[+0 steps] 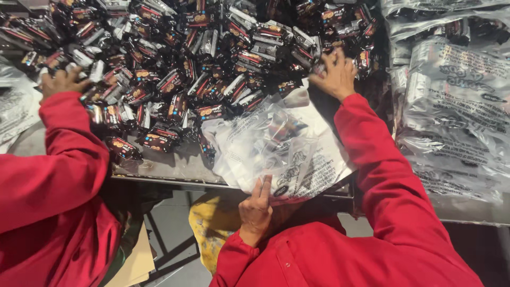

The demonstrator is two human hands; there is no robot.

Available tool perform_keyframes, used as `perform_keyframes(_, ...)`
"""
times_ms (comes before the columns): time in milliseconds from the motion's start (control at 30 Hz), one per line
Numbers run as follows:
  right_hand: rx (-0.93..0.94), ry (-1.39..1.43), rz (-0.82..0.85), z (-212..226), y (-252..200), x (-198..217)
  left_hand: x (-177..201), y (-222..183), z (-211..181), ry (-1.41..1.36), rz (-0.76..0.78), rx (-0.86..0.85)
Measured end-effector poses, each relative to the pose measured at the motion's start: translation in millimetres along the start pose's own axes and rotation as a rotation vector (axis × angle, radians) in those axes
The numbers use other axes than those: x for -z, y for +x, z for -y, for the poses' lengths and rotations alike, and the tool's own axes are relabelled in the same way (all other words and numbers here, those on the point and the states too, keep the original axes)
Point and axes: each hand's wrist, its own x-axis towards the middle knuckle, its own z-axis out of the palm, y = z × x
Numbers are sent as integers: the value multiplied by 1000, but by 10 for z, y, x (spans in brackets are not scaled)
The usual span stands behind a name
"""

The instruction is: The person places several batteries into a plastic bag by hand and then sets the bag on a pile.

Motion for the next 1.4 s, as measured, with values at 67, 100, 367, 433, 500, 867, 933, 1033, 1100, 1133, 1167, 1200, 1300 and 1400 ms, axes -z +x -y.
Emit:
perform_keyframes(67,-75,79,223,33,-70,156,2,47,9,6,-11,1)
perform_keyframes(100,-76,64,287,64,-138,214,5,55,5,18,2,4)
perform_keyframes(367,-91,494,348,221,-895,1037,238,48,-153,37,36,-28)
perform_keyframes(433,-219,1083,398,251,-1247,1421,395,12,-256,12,27,-48)
perform_keyframes(500,-110,1703,464,332,-1779,1799,565,19,-394,-44,48,-40)
perform_keyframes(867,541,816,545,1643,-2064,1359,956,130,-973,14,-65,-130)
perform_keyframes(933,544,718,399,1724,-2141,1257,908,50,-891,-55,-68,-151)
perform_keyframes(1033,578,672,297,1762,-2235,1197,868,-78,-690,-119,-63,-127)
perform_keyframes(1100,606,654,257,1824,-2228,1166,832,-129,-588,-156,-69,-139)
perform_keyframes(1133,628,637,216,1875,-2207,1138,788,-136,-576,-179,-79,-169)
perform_keyframes(1167,653,623,168,1934,-2172,1104,739,-137,-587,-202,-90,-198)
perform_keyframes(1200,667,608,109,2031,-2148,1051,694,-127,-599,-167,-126,-227)
perform_keyframes(1300,725,540,-118,2261,-2042,934,601,-44,-649,-118,-188,-282)
perform_keyframes(1400,686,752,-36,2249,-1868,917,651,14,-505,-168,-144,-240)
